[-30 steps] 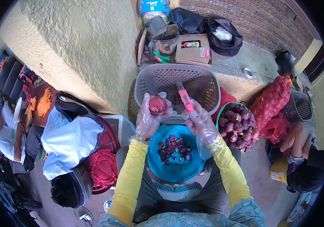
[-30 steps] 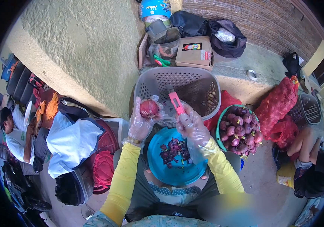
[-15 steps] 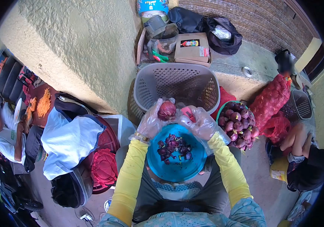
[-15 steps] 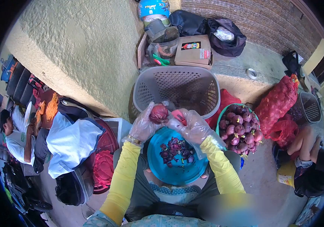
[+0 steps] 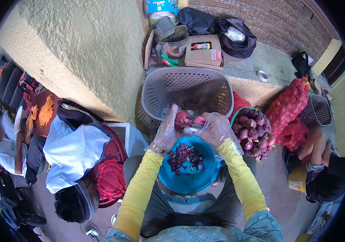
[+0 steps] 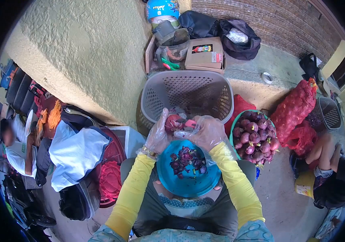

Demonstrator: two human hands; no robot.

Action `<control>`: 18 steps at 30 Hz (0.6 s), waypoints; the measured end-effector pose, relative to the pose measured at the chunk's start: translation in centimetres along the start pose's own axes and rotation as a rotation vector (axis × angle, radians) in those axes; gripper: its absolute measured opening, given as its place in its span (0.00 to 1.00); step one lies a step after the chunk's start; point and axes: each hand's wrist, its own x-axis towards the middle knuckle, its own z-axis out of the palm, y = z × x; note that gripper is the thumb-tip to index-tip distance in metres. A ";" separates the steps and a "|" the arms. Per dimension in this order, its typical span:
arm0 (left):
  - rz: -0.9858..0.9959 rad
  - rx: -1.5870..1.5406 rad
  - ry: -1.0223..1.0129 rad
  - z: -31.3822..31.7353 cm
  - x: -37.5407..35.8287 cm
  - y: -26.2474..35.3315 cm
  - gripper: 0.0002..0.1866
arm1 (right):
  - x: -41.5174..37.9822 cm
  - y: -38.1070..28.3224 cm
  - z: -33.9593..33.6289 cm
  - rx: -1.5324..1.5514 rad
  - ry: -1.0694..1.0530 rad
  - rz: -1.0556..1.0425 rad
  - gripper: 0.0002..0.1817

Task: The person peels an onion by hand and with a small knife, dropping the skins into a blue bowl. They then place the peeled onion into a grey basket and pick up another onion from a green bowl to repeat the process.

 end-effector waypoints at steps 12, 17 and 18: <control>-0.028 -0.047 0.034 0.9 -0.4 0.2 0.32 | 0.0 0.8 0.8 -0.049 0.038 -0.102 0.32; -0.098 -0.116 0.038 0.5 -0.4 -0.1 0.30 | 0.2 0.6 0.5 -0.134 0.024 -0.113 0.34; -0.098 -0.116 0.038 0.3 -0.4 -0.1 0.30 | 0.2 0.9 0.6 -0.152 0.028 -0.131 0.35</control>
